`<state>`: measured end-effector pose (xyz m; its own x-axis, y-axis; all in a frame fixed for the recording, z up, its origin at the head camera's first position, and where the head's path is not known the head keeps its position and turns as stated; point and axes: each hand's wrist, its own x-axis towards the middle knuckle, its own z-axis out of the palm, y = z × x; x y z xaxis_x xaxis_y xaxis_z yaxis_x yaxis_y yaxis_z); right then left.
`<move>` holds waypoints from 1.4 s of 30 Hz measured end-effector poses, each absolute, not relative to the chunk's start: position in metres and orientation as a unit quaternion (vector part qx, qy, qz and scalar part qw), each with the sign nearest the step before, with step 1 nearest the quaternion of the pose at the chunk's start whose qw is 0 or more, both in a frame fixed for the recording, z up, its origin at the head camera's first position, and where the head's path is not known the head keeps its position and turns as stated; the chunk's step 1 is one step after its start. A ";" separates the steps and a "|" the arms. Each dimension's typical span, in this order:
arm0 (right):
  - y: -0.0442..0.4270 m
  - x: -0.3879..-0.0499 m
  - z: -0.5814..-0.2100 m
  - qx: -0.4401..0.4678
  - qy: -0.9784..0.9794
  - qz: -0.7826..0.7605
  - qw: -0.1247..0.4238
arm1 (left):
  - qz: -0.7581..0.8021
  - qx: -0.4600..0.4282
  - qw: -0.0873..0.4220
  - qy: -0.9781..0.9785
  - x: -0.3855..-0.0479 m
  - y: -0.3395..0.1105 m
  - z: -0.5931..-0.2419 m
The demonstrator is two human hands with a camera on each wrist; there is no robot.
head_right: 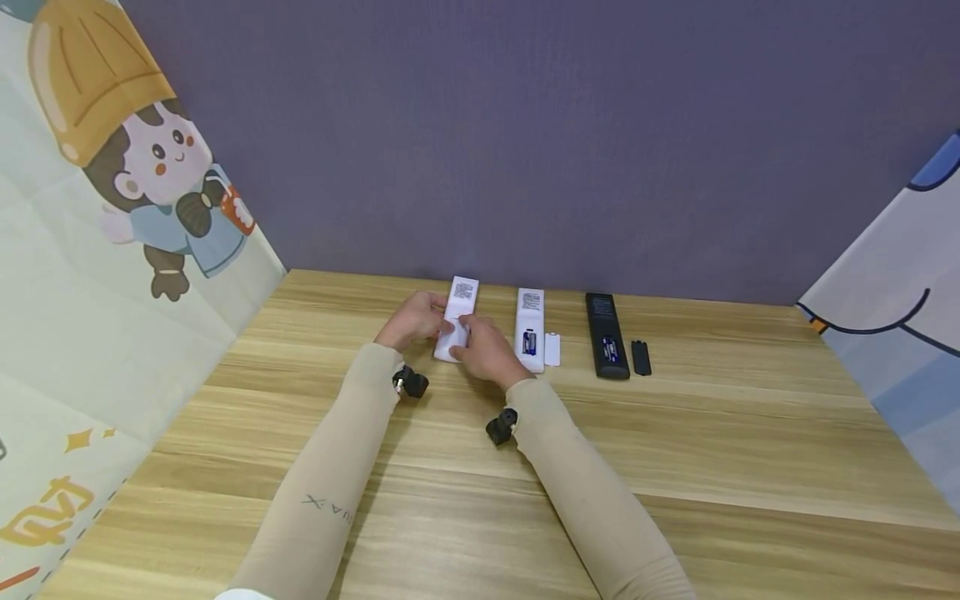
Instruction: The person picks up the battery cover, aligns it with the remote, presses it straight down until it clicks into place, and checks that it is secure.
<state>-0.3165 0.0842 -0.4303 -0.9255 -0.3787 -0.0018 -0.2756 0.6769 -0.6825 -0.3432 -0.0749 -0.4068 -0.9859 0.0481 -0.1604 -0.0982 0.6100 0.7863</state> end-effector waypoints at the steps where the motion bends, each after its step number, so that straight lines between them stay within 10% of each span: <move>1: 0.084 -0.316 -0.430 -0.179 0.914 -0.358 0.071 | 0.440 -0.014 0.081 0.894 -0.343 -0.075 -0.407; 42: 0.085 -0.315 -0.432 -0.213 0.916 -0.335 0.063 | 0.407 -0.036 0.085 0.909 -0.346 -0.074 -0.408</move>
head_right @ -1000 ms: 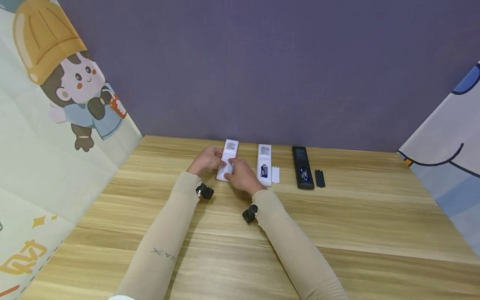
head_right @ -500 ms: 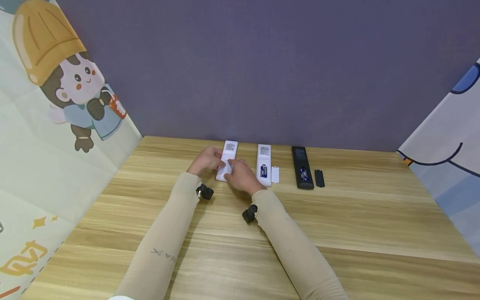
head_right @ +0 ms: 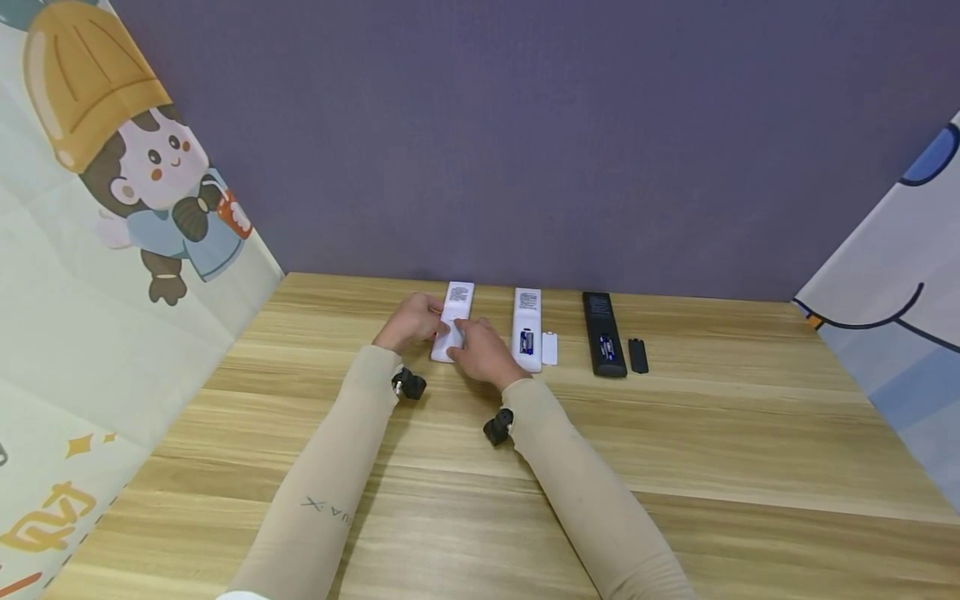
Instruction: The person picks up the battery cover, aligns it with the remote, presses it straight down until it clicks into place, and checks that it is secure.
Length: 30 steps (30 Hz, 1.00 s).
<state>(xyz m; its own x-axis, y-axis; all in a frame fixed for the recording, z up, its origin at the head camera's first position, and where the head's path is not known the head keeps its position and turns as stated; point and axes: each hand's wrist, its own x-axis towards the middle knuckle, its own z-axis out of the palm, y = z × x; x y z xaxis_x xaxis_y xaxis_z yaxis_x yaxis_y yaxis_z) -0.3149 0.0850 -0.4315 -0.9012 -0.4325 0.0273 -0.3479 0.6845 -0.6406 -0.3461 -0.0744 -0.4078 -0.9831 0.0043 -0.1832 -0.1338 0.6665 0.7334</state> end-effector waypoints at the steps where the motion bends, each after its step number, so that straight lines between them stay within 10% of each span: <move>1: 0.085 -0.315 -0.432 -0.214 0.916 -0.334 0.061 | 0.407 -0.035 0.085 0.909 -0.346 -0.074 -0.408; 30: 0.085 -0.314 -0.431 -0.204 0.926 -0.310 0.068 | 0.389 -0.022 0.074 0.918 -0.342 -0.073 -0.407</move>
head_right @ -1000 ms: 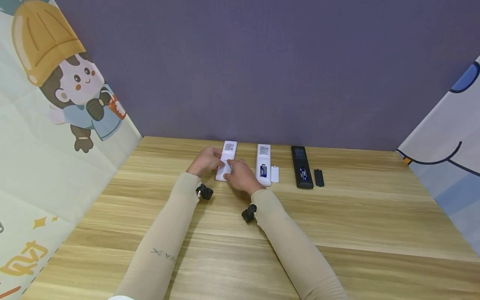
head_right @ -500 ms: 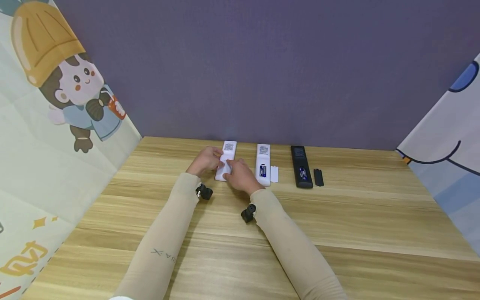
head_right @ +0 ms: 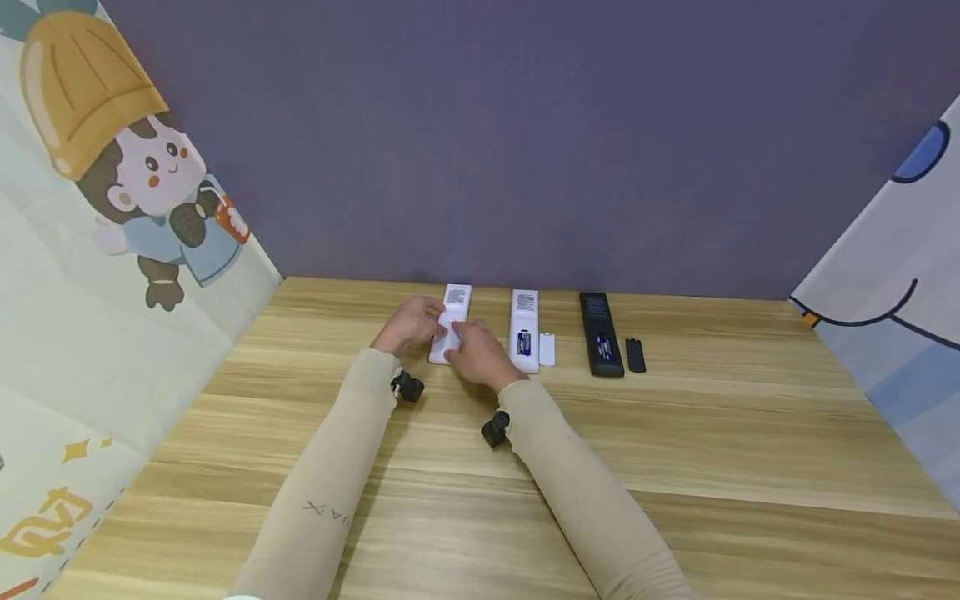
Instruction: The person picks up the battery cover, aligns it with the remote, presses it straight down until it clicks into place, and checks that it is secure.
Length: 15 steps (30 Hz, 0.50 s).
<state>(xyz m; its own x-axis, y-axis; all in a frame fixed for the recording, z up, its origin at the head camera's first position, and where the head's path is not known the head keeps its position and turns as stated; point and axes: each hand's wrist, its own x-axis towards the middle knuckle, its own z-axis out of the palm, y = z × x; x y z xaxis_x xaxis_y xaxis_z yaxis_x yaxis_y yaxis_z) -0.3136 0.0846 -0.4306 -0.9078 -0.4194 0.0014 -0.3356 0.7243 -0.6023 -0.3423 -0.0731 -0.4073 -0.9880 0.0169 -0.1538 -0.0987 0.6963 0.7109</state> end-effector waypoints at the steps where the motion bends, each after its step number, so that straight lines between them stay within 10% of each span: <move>1: 0.085 -0.313 -0.429 -0.205 0.926 -0.308 0.071 | 0.388 -0.022 0.075 0.918 -0.342 -0.073 -0.407; 15: 0.114 -0.313 -0.399 -0.280 0.903 -0.298 0.132 | 0.330 -0.003 0.045 0.943 -0.340 -0.069 -0.401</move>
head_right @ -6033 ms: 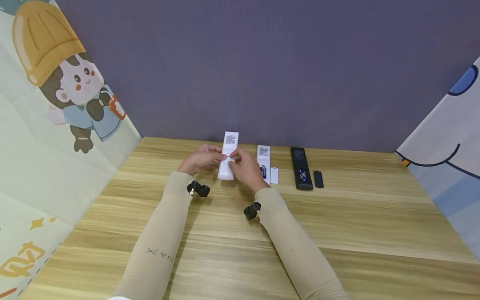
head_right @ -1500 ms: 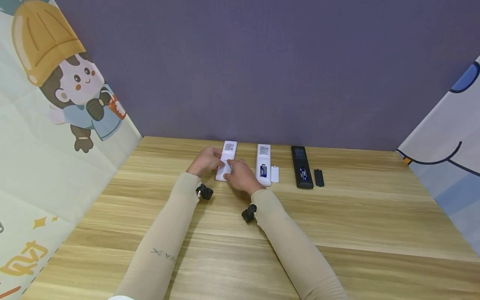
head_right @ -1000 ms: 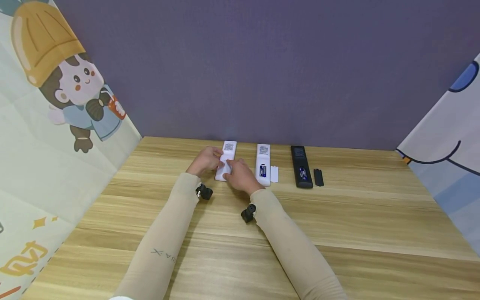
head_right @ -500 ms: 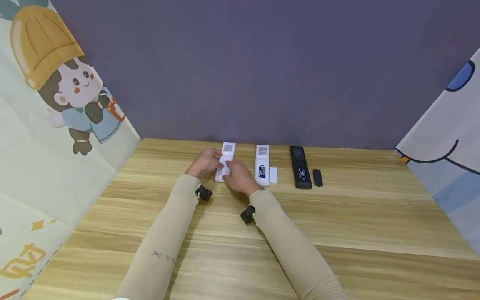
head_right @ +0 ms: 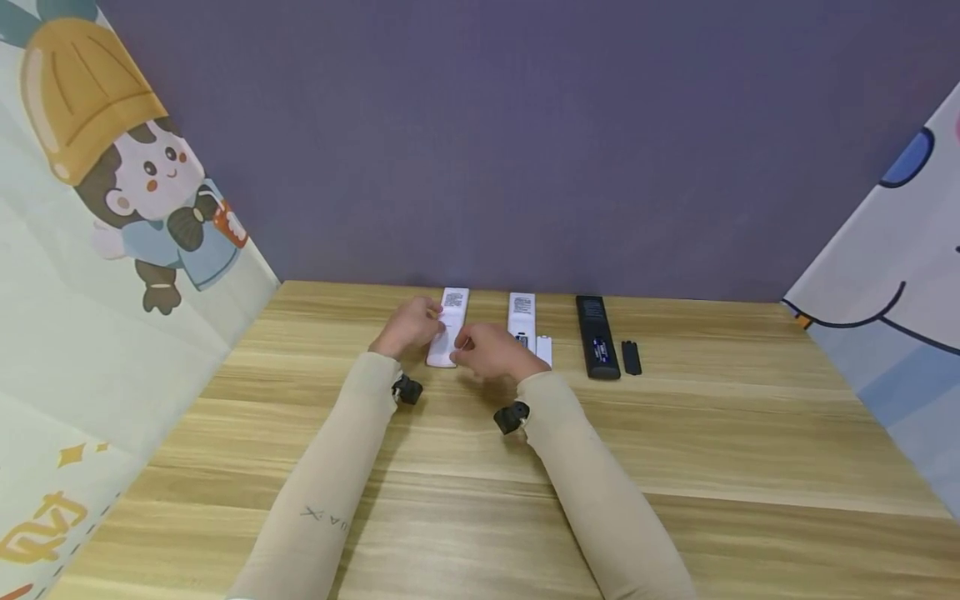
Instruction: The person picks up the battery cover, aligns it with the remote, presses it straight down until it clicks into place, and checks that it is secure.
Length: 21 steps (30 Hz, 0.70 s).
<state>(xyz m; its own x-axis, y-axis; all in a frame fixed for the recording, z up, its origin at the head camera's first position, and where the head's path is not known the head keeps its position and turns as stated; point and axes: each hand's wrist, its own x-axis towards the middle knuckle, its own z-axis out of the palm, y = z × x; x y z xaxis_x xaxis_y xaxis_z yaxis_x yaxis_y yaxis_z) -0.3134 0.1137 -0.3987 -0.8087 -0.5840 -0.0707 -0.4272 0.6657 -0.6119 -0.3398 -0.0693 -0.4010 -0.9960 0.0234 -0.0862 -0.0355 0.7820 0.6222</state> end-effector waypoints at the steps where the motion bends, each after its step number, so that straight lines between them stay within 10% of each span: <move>1: 0.117 -0.313 -0.396 -0.279 0.902 -0.300 0.133 | 0.332 0.002 0.039 0.943 -0.339 -0.068 -0.400; 21: 0.169 -0.319 -0.374 -0.225 0.903 -0.361 0.058 | 0.541 0.053 0.006 0.840 -0.332 -0.030 -0.383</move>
<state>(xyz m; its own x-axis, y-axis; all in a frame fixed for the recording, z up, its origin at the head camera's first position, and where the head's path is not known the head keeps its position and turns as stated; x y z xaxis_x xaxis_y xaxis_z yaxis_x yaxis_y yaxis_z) -0.3185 0.1695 -0.3743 -0.8922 -0.4478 0.0581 -0.3642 0.6377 -0.6787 -0.3324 -0.0298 -0.3826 -0.9942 0.0965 0.0471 0.0828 0.4098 0.9084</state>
